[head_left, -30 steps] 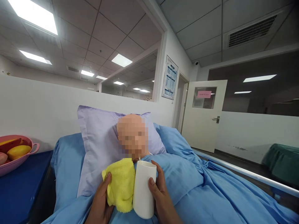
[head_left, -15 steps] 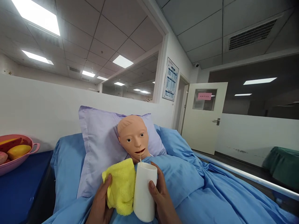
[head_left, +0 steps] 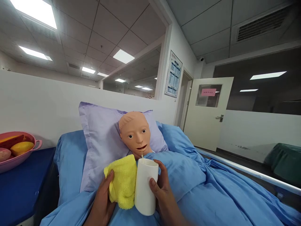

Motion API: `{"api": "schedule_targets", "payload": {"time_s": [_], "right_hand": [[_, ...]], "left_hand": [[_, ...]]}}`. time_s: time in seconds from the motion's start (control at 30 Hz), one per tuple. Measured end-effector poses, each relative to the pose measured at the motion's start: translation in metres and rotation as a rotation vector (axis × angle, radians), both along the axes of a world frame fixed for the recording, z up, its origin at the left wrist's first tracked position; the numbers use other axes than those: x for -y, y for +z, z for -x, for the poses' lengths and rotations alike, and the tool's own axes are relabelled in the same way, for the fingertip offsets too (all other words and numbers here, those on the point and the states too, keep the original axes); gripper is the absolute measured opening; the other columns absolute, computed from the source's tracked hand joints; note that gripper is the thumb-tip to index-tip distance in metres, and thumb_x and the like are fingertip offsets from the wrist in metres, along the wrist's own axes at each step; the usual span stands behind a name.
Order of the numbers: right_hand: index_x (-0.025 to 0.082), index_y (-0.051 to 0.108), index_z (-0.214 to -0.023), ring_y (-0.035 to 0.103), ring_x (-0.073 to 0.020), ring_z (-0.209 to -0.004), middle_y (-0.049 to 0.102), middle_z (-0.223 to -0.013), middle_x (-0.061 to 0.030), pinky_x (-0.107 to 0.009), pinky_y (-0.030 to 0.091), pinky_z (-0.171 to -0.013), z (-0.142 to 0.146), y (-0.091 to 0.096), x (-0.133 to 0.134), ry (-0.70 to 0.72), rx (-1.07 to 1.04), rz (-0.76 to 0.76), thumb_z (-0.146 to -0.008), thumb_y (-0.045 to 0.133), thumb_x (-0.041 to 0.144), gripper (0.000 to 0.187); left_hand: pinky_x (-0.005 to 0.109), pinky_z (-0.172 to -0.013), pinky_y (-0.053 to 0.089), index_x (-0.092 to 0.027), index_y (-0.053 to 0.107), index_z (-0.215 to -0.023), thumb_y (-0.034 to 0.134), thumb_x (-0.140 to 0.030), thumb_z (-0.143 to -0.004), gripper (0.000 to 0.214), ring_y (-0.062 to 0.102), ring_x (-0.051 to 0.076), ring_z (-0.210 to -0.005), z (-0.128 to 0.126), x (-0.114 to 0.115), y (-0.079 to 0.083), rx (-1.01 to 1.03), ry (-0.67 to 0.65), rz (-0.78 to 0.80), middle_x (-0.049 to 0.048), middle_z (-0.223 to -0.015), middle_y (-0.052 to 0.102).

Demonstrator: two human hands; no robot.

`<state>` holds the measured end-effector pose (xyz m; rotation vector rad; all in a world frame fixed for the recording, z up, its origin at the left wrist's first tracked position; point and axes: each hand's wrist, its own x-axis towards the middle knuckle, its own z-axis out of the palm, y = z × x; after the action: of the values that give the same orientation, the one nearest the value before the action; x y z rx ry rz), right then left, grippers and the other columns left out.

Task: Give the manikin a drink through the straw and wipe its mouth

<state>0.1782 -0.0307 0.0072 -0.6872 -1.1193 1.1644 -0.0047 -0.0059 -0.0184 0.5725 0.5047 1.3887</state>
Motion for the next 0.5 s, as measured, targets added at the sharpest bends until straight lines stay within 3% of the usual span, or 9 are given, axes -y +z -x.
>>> {"api": "schedule_targets", "payload": {"time_s": [0.13,0.37,0.5], "right_hand": [[0.034,0.029,-0.138,0.064,-0.0271,-0.099,0.067,-0.115,-0.006,-0.041,0.055,-0.082,0.0008,0.0016,-0.001,-0.018,0.013,0.001,-0.075,0.076,0.056,0.081],[0.034,0.035,-0.14,0.053,-0.0299,-0.128,0.054,-0.143,-0.0065,-0.042,0.05,-0.098,-0.0009,0.0003,-0.0005,-0.021,0.031,0.012,-0.074,0.079,0.053,0.082],[0.034,0.035,-0.14,0.055,-0.0297,-0.125,0.055,-0.142,-0.0069,-0.043,0.051,-0.097,-0.0013,0.0015,0.0002,0.005,0.033,0.0,-0.075,0.078,0.052,0.08]], "left_hand": [[0.045,-0.1,0.055,-0.018,0.052,-0.139,0.069,-0.037,-0.087,0.058,0.066,0.031,-0.114,-0.0006,0.0001,-0.0005,-0.001,0.015,0.007,0.0146,-0.13,0.066],[0.044,-0.102,0.054,-0.018,0.048,-0.142,0.066,-0.036,-0.089,0.059,0.064,0.031,-0.118,-0.0006,0.0025,0.0046,0.049,-0.038,-0.008,0.0147,-0.132,0.065],[0.044,-0.103,0.054,-0.018,0.047,-0.143,0.065,-0.036,-0.09,0.059,0.063,0.03,-0.119,-0.0002,-0.0002,0.0047,0.074,-0.055,-0.009,0.0144,-0.133,0.064]]}}
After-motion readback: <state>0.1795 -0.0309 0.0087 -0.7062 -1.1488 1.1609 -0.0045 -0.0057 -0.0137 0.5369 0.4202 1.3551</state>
